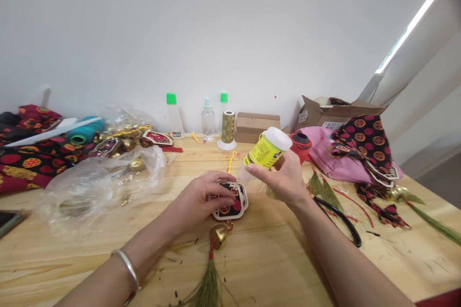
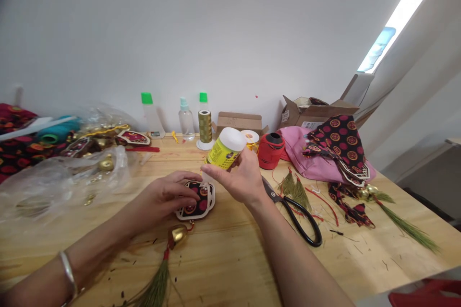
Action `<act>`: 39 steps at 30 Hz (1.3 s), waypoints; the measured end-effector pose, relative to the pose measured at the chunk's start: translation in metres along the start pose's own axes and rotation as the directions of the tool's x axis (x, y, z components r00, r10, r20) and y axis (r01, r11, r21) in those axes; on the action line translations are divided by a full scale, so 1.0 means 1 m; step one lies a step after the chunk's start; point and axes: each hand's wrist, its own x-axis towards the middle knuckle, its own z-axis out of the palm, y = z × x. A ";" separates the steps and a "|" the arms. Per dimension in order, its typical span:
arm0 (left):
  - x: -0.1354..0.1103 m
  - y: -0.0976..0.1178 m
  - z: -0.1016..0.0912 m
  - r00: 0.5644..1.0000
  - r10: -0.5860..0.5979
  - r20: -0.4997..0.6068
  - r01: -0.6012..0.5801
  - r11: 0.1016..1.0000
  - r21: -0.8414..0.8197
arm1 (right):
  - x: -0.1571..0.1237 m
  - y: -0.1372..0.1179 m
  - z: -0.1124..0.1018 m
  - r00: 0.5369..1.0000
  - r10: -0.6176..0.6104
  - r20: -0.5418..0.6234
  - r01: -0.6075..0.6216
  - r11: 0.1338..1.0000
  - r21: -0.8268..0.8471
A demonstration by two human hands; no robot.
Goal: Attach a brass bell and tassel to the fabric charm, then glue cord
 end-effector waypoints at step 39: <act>-0.004 0.004 -0.013 0.947 0.194 0.257 -0.300 0.824 0.481 | 0.004 -0.004 -0.003 0.974 -0.005 -0.226 0.050 0.980 0.194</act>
